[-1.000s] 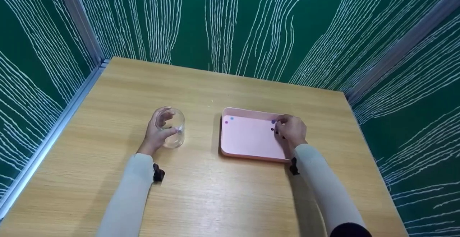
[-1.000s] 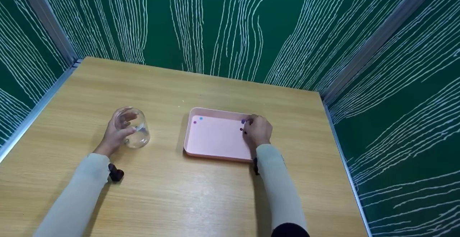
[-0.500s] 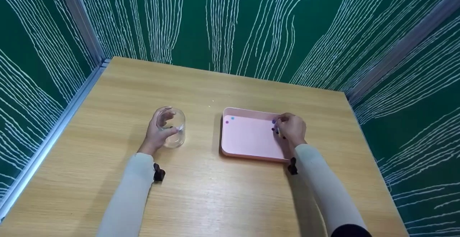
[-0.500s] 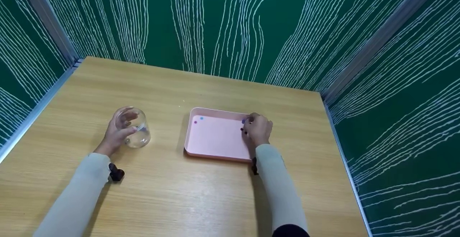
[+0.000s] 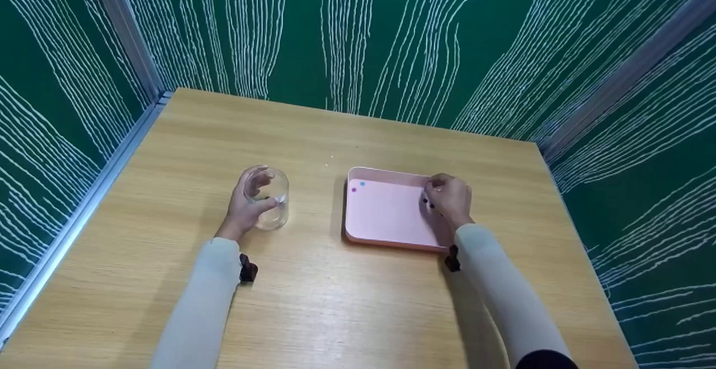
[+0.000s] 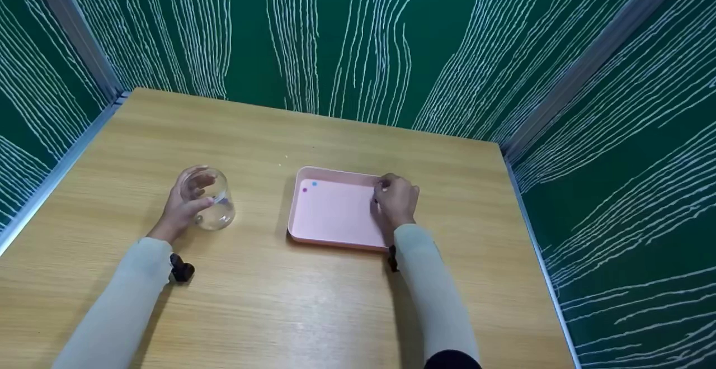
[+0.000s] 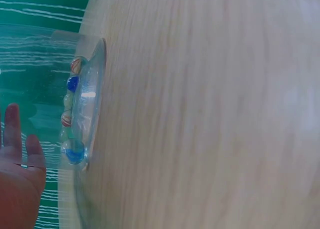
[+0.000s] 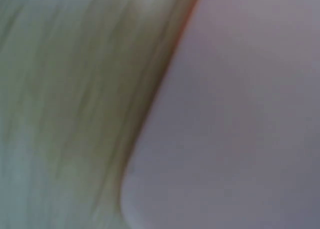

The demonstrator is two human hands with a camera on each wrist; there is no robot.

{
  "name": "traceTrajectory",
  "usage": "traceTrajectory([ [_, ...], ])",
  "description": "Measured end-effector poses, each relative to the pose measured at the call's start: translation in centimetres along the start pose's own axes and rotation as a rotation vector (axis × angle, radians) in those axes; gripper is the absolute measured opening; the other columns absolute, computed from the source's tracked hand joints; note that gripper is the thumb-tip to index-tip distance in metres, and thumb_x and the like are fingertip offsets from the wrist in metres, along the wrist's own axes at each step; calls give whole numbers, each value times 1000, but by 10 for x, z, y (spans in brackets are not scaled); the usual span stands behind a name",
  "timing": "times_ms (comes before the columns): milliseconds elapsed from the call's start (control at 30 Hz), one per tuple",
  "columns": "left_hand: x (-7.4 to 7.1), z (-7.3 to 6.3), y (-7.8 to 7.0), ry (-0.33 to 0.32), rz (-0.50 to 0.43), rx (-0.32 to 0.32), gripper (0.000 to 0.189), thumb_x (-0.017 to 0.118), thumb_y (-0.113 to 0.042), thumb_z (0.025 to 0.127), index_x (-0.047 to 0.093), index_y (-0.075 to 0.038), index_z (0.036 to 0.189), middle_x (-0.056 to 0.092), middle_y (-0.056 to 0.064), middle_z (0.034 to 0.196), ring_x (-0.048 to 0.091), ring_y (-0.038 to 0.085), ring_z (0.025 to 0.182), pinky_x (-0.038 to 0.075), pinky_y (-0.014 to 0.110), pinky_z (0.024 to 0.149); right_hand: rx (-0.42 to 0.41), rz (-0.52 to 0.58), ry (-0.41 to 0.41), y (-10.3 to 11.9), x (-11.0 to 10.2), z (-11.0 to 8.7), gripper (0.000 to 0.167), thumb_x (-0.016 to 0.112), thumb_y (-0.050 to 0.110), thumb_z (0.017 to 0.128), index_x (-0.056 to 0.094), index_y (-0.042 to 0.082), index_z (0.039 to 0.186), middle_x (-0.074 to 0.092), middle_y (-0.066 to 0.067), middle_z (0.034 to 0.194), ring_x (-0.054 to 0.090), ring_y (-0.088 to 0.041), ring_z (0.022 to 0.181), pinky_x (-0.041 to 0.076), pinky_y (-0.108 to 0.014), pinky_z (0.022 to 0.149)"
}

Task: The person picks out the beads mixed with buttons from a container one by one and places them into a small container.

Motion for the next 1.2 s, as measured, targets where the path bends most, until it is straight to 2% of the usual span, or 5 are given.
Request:
traceTrajectory([
  [333, 1, -1, -1, 29, -26, -3, 72, 69, 4, 74, 39, -3, 138, 48, 25, 136, 40, 37, 129, 22, 53, 107, -65, -33, -2, 6, 0, -2, 17, 63, 26, 87, 73, 18, 99, 71, -1, 97, 64, -18, 84, 50, -33, 73],
  [700, 0, -1, 0, 2, -18, 17, 70, 71, 3, 72, 43, -5, 136, 53, 22, 132, 42, 41, 126, 26, 52, 103, -82, 37, 40, 19, 8, -8, 18, 64, 24, 89, 72, 16, 104, 69, -2, 101, 61, -20, 94, 51, -39, 84],
  [967, 1, -1, 1, -10, -27, 14, 71, 70, 5, 72, 42, -3, 137, 53, 22, 132, 44, 37, 126, 25, 50, 104, -58, 90, 62, 24, 13, -14, 17, 64, 25, 90, 69, 20, 105, 67, 2, 105, 60, -19, 98, 50, -41, 91],
  [1100, 1, -1, 1, -2, -35, 15, 72, 70, 5, 73, 40, -2, 137, 51, 24, 133, 43, 38, 127, 23, 52, 106, -57, 63, 58, 28, 14, -16, 16, 65, 30, 89, 70, 24, 103, 66, 5, 103, 59, -17, 97, 50, -41, 91],
  [1200, 1, -1, 1, 12, -43, 10, 71, 70, 5, 74, 40, -2, 138, 50, 25, 135, 42, 37, 128, 21, 53, 107, -104, 20, 33, 33, 11, -17, 18, 65, 33, 89, 71, 23, 102, 69, 5, 100, 62, -16, 94, 51, -40, 88],
])
Point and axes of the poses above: each hand's wrist, its own z-axis towards the middle knuckle, its own x-axis out of the palm, y = z × x, the point moved 5 cm from there along z, towards the middle knuckle
